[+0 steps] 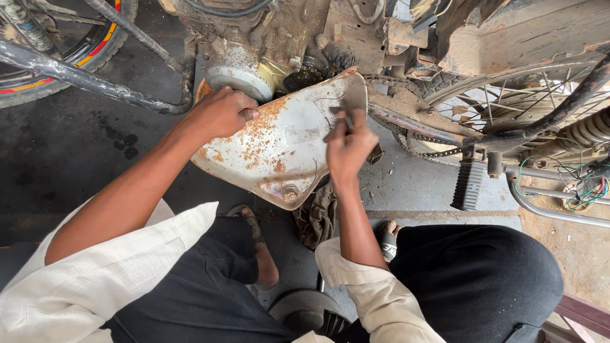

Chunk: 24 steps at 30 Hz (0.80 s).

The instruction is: The person cleans and reinstalls a metal cover on a motorcycle engine, then uses a cloth to wipe the engine casing and works on the drive chain with their hands.

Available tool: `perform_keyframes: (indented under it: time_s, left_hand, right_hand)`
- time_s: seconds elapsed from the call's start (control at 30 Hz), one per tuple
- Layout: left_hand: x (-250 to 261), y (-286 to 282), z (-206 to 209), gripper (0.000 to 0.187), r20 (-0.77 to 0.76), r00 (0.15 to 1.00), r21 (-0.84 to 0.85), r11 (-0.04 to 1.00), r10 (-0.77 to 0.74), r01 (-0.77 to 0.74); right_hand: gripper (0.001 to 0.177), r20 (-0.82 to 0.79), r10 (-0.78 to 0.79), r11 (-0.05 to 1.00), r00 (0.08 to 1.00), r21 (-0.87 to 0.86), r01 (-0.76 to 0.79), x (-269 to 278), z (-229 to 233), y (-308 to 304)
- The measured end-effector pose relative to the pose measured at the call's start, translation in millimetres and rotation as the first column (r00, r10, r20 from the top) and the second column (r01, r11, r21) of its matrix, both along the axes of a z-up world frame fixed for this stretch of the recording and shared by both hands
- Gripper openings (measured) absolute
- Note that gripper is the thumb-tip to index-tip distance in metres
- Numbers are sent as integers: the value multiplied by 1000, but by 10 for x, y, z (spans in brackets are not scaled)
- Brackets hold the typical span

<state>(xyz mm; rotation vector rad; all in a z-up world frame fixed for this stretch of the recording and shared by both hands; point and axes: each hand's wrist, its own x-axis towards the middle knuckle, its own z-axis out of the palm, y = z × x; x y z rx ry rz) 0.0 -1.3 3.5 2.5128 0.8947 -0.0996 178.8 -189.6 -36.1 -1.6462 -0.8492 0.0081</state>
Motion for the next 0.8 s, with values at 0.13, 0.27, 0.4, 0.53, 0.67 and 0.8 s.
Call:
perform_keyframes:
  time_s: [0.13, 0.27, 0.4, 0.53, 0.67, 0.8]
  left_hand:
    - [30, -22, 33, 34, -98, 994, -24, 999, 40, -43]
    - [8, -29, 51, 34, -100, 994, -18, 999, 34, -36]
    - [1, -44, -15, 34, -68, 997, -29, 999, 36, -38]
    - [2, -49, -52, 32, -8, 1000, 49, 999, 5, -5]
    - [-17, -51, -4, 33, -29, 999, 11, 999, 34, -34]
    - [2, -44, 9, 32, -48, 998, -23, 999, 32, -33]
  right_hand:
    - [21, 58, -113, 988, 992, 111, 106, 38, 233, -111]
    - [22, 57, -129, 978, 990, 174, 117, 34, 224, -97]
    - [20, 81, -131, 991, 988, 45, 128, 139, -20, 45]
    - [16, 211, -65, 997, 975, 58, 54, -103, -259, 41]
    - [29, 123, -30, 999, 992, -11, 32, -41, -205, 59]
    - [23, 90, -68, 996, 994, 72, 61, 10, 14, -34]
